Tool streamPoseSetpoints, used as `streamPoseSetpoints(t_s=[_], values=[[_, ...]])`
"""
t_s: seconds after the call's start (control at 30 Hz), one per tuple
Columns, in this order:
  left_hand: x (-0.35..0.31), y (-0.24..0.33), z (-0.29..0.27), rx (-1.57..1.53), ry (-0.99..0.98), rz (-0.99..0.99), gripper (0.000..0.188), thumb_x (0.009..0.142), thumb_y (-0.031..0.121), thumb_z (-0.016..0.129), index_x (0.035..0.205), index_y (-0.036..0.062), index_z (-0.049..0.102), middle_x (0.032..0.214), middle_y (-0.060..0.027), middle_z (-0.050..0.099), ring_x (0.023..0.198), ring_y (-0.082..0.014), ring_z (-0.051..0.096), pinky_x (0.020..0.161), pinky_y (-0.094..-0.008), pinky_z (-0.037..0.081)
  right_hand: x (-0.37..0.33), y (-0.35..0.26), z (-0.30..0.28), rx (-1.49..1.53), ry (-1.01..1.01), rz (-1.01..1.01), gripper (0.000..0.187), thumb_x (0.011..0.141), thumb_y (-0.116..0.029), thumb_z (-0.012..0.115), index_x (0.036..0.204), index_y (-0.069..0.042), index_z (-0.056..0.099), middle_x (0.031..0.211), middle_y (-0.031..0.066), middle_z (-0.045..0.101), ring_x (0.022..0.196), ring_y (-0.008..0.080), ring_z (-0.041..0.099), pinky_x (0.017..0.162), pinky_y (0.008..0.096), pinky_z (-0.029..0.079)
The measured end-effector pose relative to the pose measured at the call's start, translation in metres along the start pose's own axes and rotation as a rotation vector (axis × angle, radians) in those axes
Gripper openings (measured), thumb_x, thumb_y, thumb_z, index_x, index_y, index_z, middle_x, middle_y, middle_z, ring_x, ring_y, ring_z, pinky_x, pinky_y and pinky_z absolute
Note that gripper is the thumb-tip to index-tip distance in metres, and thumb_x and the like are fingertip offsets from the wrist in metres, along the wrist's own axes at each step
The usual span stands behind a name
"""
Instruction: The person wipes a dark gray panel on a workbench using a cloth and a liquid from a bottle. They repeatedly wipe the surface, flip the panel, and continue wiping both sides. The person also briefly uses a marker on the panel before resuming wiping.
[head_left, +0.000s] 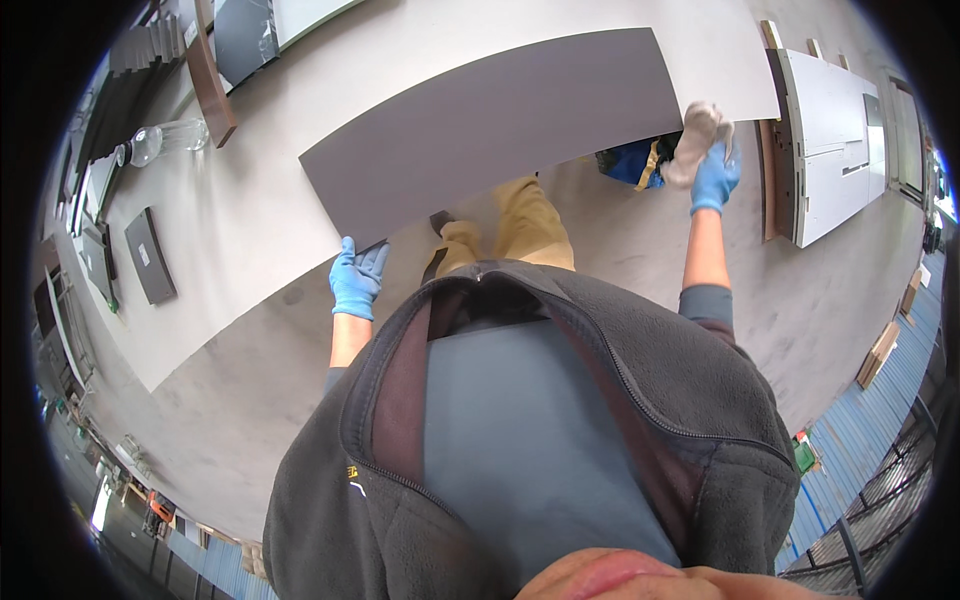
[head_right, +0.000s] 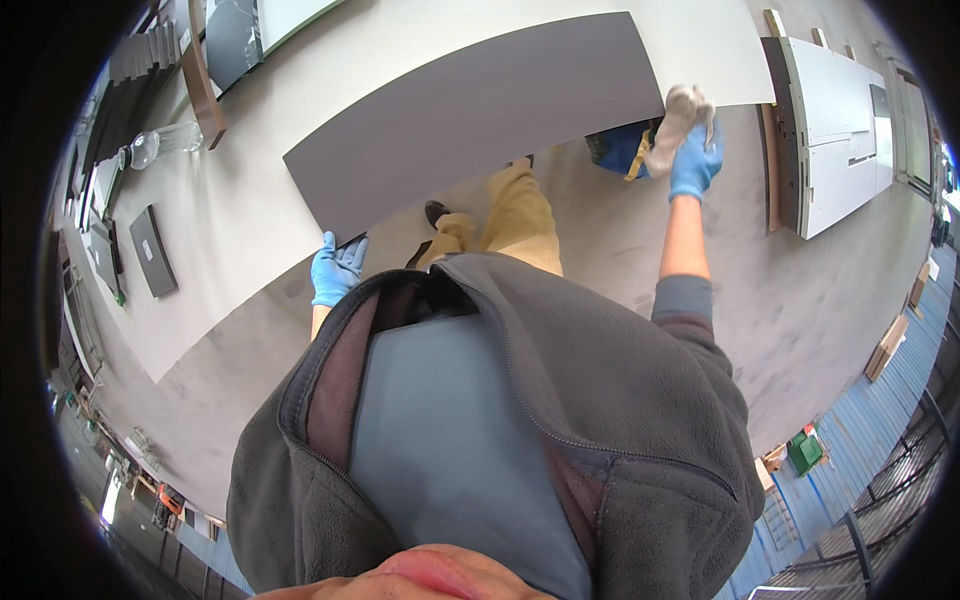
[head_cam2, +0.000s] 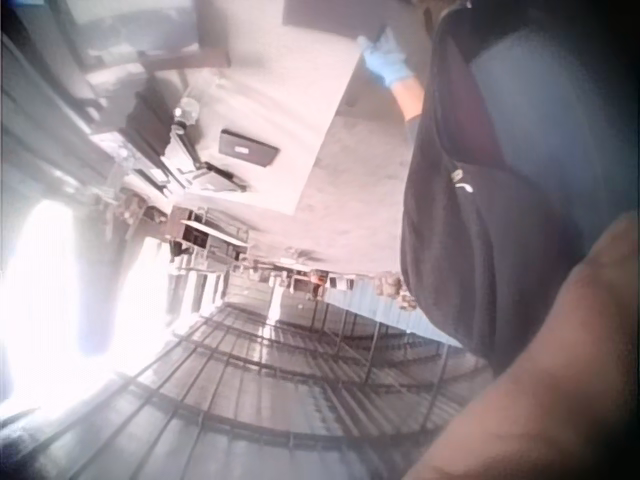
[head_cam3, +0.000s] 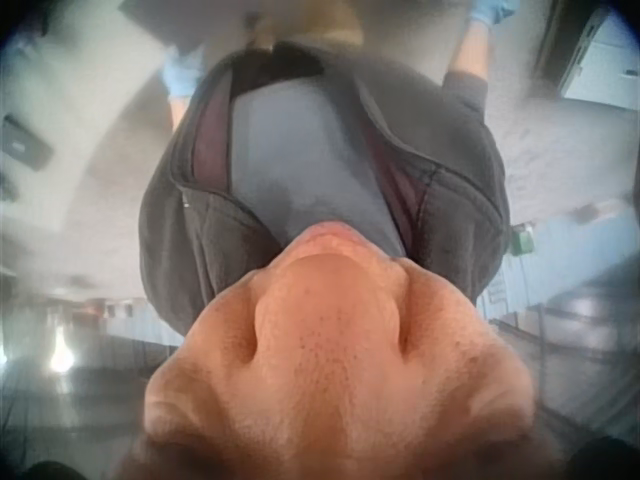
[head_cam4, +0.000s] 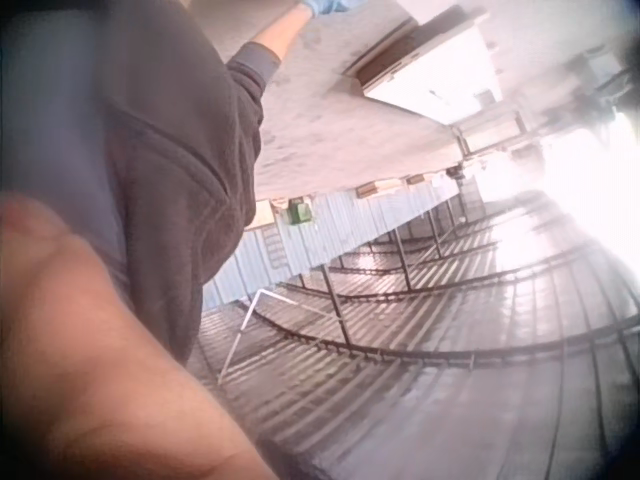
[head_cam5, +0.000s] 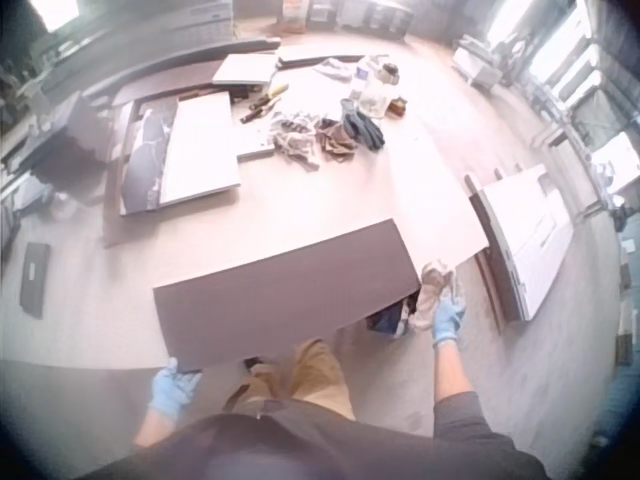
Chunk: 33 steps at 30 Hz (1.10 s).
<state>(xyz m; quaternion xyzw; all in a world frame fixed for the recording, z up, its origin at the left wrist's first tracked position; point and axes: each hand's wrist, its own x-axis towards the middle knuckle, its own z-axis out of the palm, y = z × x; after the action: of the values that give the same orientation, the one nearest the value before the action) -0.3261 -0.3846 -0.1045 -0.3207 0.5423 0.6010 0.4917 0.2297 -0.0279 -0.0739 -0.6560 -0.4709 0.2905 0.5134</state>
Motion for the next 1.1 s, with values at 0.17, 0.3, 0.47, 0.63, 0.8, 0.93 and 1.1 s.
streamPoseSetpoints(t_s=[0.17, 0.3, 0.47, 0.63, 0.8, 0.93, 1.1], values=[[-0.007, 0.000, 0.005, -0.010, 0.024, -0.011, 0.045, 0.106, 0.029, 0.065, 0.137, -0.0026, 0.057, 0.141, -0.0254, 0.063, 0.132, -0.0473, 0.060, 0.115, -0.0641, 0.049, 0.017, -0.015, 0.074, -0.394, 0.111, -0.289, 0.038, 0.106, -0.021, 0.060, 0.134, 0.002, 0.067, 0.129, 0.0154, 0.073, 0.117, 0.0253, 0.069, 0.104, 0.0366, 0.053], [-0.009, -0.001, 0.005, -0.009, -0.019, -0.020, 0.043, 0.107, 0.028, 0.064, 0.136, -0.0031, 0.057, 0.141, -0.0275, 0.061, 0.133, -0.0470, 0.059, 0.114, -0.0624, 0.050, 0.010, -0.014, 0.071, -0.378, 0.237, -0.360, 0.041, 0.105, -0.021, 0.055, 0.137, 0.003, 0.065, 0.134, 0.0224, 0.071, 0.121, 0.0349, 0.069, 0.106, 0.0409, 0.053], [-0.008, 0.000, 0.001, -0.016, -0.054, -0.035, 0.040, 0.107, 0.026, 0.065, 0.134, -0.0026, 0.058, 0.136, -0.0258, 0.063, 0.128, -0.0463, 0.062, 0.112, -0.0618, 0.053, -0.008, -0.003, 0.082, -0.574, 0.124, -0.427, 0.038, 0.102, -0.016, 0.054, 0.134, -0.002, 0.067, 0.136, 0.0209, 0.069, 0.126, 0.0380, 0.065, 0.111, 0.0434, 0.050], [-0.008, 0.004, 0.000, 0.030, -0.067, -0.046, 0.037, 0.106, 0.026, 0.067, 0.129, -0.0015, 0.060, 0.134, -0.0246, 0.064, 0.124, -0.0453, 0.065, 0.107, -0.0606, 0.057, -0.036, -0.005, 0.132, -0.812, 0.054, -0.636, 0.025, 0.097, -0.011, 0.059, 0.116, -0.005, 0.073, 0.148, 0.0243, 0.060, 0.142, 0.0404, 0.053, 0.121, 0.0478, 0.040], [-0.011, 0.003, 0.000, 0.053, -0.133, 0.002, 0.039, 0.108, 0.022, 0.062, 0.133, -0.0064, 0.053, 0.131, -0.0240, 0.061, 0.122, -0.0491, 0.063, 0.105, -0.0640, 0.058, -0.076, -0.037, 0.169, -0.697, -0.127, -0.609, 0.033, 0.092, -0.005, 0.060, 0.124, -0.001, 0.067, 0.148, 0.0264, 0.057, 0.142, 0.0432, 0.050, 0.121, 0.0496, 0.040], [-0.014, 0.002, 0.004, 0.036, -0.126, 0.019, 0.039, 0.108, 0.022, 0.062, 0.132, -0.0073, 0.053, 0.130, -0.0236, 0.061, 0.121, -0.0507, 0.063, 0.103, -0.0638, 0.059, -0.146, -0.055, 0.242, -0.600, -0.306, -0.765, 0.043, 0.086, -0.003, 0.061, 0.129, -0.004, 0.065, 0.145, 0.0251, 0.059, 0.142, 0.0419, 0.050, 0.120, 0.0496, 0.041], [-0.013, 0.000, 0.004, 0.017, -0.092, 0.001, 0.035, 0.108, 0.023, 0.064, 0.128, -0.0045, 0.057, 0.128, -0.0225, 0.065, 0.118, -0.0447, 0.067, 0.104, -0.0604, 0.060, -0.266, -0.094, 0.317, -0.541, -0.680, -0.768, 0.034, 0.088, -0.007, 0.066, 0.122, -0.009, 0.067, 0.128, 0.0183, 0.068, 0.126, 0.0380, 0.063, 0.112, 0.0484, 0.049]])
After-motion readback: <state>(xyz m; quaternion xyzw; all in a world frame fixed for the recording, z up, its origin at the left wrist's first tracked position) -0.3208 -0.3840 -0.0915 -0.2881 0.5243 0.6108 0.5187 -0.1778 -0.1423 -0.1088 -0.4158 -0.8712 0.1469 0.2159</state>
